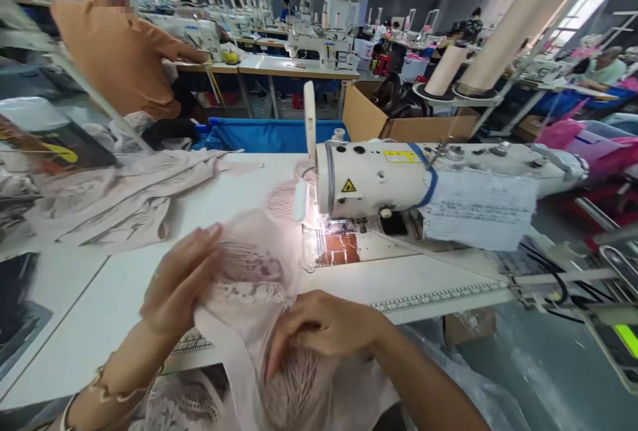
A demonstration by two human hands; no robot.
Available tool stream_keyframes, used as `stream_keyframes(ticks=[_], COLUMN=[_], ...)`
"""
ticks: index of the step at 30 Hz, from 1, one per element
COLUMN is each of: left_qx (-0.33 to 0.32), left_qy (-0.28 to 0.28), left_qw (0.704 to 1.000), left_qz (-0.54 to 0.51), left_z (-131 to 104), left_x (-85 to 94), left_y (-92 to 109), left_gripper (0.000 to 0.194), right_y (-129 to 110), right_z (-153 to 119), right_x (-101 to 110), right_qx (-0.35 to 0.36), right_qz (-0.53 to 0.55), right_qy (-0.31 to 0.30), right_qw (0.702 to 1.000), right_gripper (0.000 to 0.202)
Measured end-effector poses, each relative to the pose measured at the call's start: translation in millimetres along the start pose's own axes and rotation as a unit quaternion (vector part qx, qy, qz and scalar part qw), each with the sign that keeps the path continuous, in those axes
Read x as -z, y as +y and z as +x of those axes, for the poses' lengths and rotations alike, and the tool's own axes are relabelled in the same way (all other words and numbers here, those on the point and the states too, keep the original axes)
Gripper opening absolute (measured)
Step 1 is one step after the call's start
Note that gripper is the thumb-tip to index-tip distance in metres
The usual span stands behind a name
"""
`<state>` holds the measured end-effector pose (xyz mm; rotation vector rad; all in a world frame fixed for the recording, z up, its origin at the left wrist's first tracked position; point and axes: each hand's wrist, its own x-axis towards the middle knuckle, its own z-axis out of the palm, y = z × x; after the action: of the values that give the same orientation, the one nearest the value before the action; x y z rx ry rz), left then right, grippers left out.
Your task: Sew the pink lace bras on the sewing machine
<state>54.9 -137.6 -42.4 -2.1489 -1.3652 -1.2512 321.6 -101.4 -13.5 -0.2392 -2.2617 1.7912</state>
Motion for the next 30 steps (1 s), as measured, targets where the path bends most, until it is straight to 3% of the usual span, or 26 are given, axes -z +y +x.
stream_keyframes(ticks=[1, 4, 5, 7, 9, 11, 13, 15, 17, 21, 25, 28, 30], left_qx=[0.019, 0.136, 0.181, 0.237, 0.309, 0.435, 0.546, 0.598, 0.605, 0.580, 0.563, 0.572, 0.570], left_qy=[-0.019, -0.103, -0.137, -0.219, -0.271, -0.264, -0.236, -0.224, -0.222, -0.238, -0.302, -0.316, -0.304], left_qw=[0.999, 0.979, 0.970, 0.944, 0.880, 0.789, 0.700, 0.646, 0.644, 0.677, 0.668, 0.662, 0.675], left_qz=[0.041, 0.115, 0.086, -0.065, -0.240, -0.344, -0.396, -0.418, -0.412, -0.387, -0.381, -0.367, -0.357], left_z=[-5, -25, -34, -49, -59, -62, -59, -54, -49, -46, -43, -41, -41], left_x=[-8.3, -26.5, -29.9, -33.5, -34.3, -33.4, -31.6, -30.5, -31.3, -36.2, -37.1, -39.4, -43.3], left_y=[1, 9, 17, 42, 70, 93, 105, 107, 104, 103, 102, 98, 96], left_gripper=[0.035, 0.038, 0.039, 0.048, 0.051, 0.046, 0.049, 0.053, 0.055, 0.057, 0.062, 0.058, 0.057], right_y=[0, 8, 12, 20, 30, 40, 50, 58, 61, 55, 57, 65, 70], right_z=[-2, -14, -18, -22, -21, -16, -11, -8, -7, -6, 1, 4, 3], right_x=[-2, -9, -12, -19, -26, -33, -38, -41, -41, -39, -42, -44, -44], right_qx=[-0.036, -0.165, -0.191, -0.204, -0.184, -0.157, -0.142, -0.148, -0.181, -0.245, -0.260, -0.259, -0.262], right_qz=[0.002, -0.072, -0.093, -0.092, -0.052, -0.014, -0.010, -0.035, -0.062, -0.096, -0.135, -0.073, -0.006], right_qy=[0.000, 0.107, 0.139, 0.186, 0.222, 0.282, 0.380, 0.458, 0.459, 0.386, 0.427, 0.444, 0.442], right_qw=[0.999, 0.978, 0.967, 0.957, 0.956, 0.947, 0.914, 0.876, 0.868, 0.884, 0.855, 0.855, 0.858], right_gripper=[0.033, 0.028, 0.026, 0.024, 0.023, 0.029, 0.037, 0.042, 0.045, 0.046, 0.039, 0.036, 0.036])
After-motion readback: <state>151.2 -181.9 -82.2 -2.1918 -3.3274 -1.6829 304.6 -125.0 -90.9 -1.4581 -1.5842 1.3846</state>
